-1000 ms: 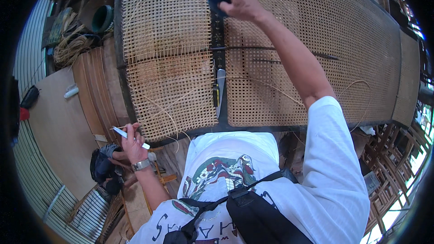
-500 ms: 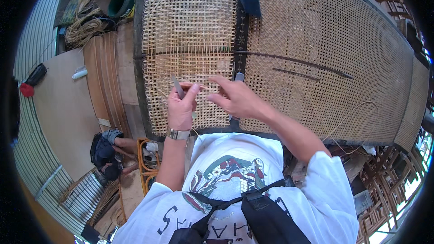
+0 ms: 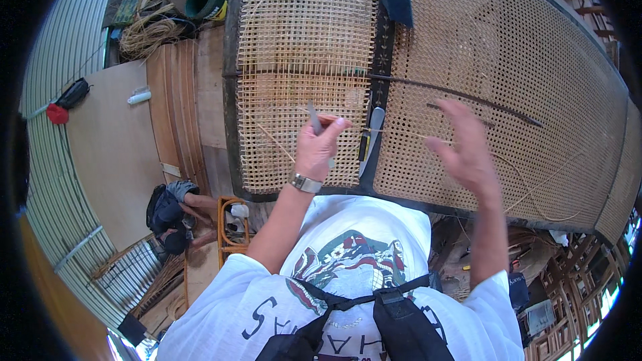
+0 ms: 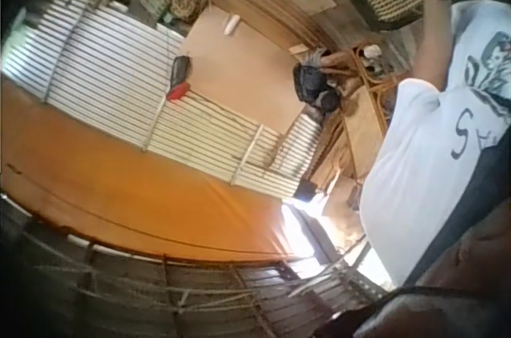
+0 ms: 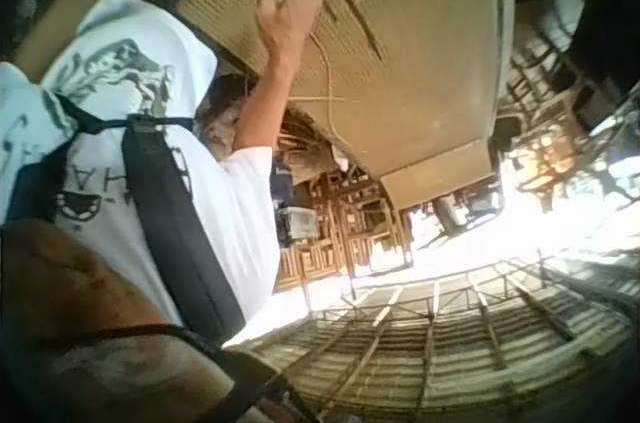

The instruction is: Weaving rattan strips into the seat and frame of a furniture piece.

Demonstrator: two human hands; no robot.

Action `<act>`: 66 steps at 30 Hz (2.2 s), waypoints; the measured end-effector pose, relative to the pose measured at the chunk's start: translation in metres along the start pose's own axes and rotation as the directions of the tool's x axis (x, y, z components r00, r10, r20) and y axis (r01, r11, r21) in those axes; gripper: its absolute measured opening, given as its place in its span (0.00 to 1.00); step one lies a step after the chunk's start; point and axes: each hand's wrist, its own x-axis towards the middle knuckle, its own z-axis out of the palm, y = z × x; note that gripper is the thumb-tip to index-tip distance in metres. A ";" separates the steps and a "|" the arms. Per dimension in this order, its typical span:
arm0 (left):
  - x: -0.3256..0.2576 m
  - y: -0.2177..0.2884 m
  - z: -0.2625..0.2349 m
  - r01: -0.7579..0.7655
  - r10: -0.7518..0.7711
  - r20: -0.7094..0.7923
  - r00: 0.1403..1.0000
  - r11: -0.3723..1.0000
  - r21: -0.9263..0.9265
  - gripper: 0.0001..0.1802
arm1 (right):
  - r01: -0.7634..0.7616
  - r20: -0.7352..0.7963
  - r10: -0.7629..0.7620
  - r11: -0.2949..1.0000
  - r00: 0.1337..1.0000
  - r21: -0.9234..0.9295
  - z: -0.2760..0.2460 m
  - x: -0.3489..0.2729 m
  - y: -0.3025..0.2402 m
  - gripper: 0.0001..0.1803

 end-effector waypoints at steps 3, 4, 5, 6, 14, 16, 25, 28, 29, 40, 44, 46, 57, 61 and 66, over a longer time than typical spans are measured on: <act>-0.003 0.003 0.007 0.115 -0.110 0.107 0.988 0.992 -0.046 0.05 | 0.059 -0.027 -0.053 0.923 0.998 0.380 0.078 0.018 -0.041 0.26; -0.004 0.004 0.006 0.156 -0.150 0.136 0.979 0.987 -0.036 0.06 | 0.057 -0.027 -0.051 0.923 0.998 0.381 0.090 0.020 -0.048 0.26; -0.001 0.002 0.001 0.158 -0.152 0.136 0.979 0.987 -0.034 0.06 | -0.123 0.141 0.048 0.799 0.989 0.588 0.099 0.023 -0.054 0.19; 0.005 0.001 -0.008 -0.009 -0.003 0.155 0.988 0.997 0.077 0.08 | -0.313 0.323 0.099 0.613 0.941 0.726 0.107 0.025 -0.055 0.13; 0.066 0.080 -0.058 -0.313 0.535 0.217 0.816 0.093 0.945 0.11 | -0.305 0.043 0.451 0.528 0.892 0.793 0.156 0.026 0.029 0.07; 0.082 0.078 -0.066 -0.358 0.606 0.331 0.723 -0.081 0.930 0.12 | -0.279 0.029 0.484 0.454 0.875 0.846 0.156 0.033 0.048 0.08; 0.091 0.065 -0.079 -0.450 0.664 0.476 0.577 -0.228 0.863 0.11 | -0.219 0.195 0.358 0.026 0.913 0.975 0.173 0.076 -0.009 0.08; 0.090 0.064 -0.076 -0.440 0.691 0.461 0.556 -0.226 0.869 0.11 | -0.223 0.245 0.288 -0.106 0.926 0.969 0.177 0.078 -0.014 0.08; 0.087 0.061 -0.073 -0.441 0.692 0.462 0.555 -0.226 0.869 0.11 | -0.252 0.257 0.255 -0.053 0.932 0.966 0.177 0.079 -0.015 0.08; 0.070 0.021 -0.032 -0.423 0.242 0.507 0.827 -0.326 0.846 0.30 | -0.060 0.039 0.051 0.514 0.998 0.855 0.178 0.101 -0.009 0.12; 0.072 0.021 -0.028 -0.358 0.248 0.431 0.868 -0.291 0.887 0.32 | -0.042 0.018 0.042 0.668 0.999 0.743 0.181 0.106 -0.017 0.11; 0.073 0.020 -0.029 -0.370 0.246 0.445 0.861 -0.298 0.880 0.33 | -0.027 -0.003 0.040 0.715 0.999 0.698 0.183 0.104 -0.021 0.11; 0.075 0.019 -0.022 -0.337 0.173 0.417 0.892 -0.360 0.870 0.33 | 0.088 -0.218 0.047 0.820 0.975 0.566 0.200 0.100 -0.043 0.08; 0.076 0.015 -0.025 -0.339 0.192 0.423 0.885 -0.356 0.871 0.32 | 0.013 -0.139 0.094 0.785 0.986 0.620 0.194 0.101 -0.042 0.11; 0.073 0.018 -0.021 -0.325 0.223 0.404 0.887 -0.318 0.891 0.32 | 0.085 -0.209 0.047 0.811 0.977 0.578 0.199 0.103 -0.039 0.16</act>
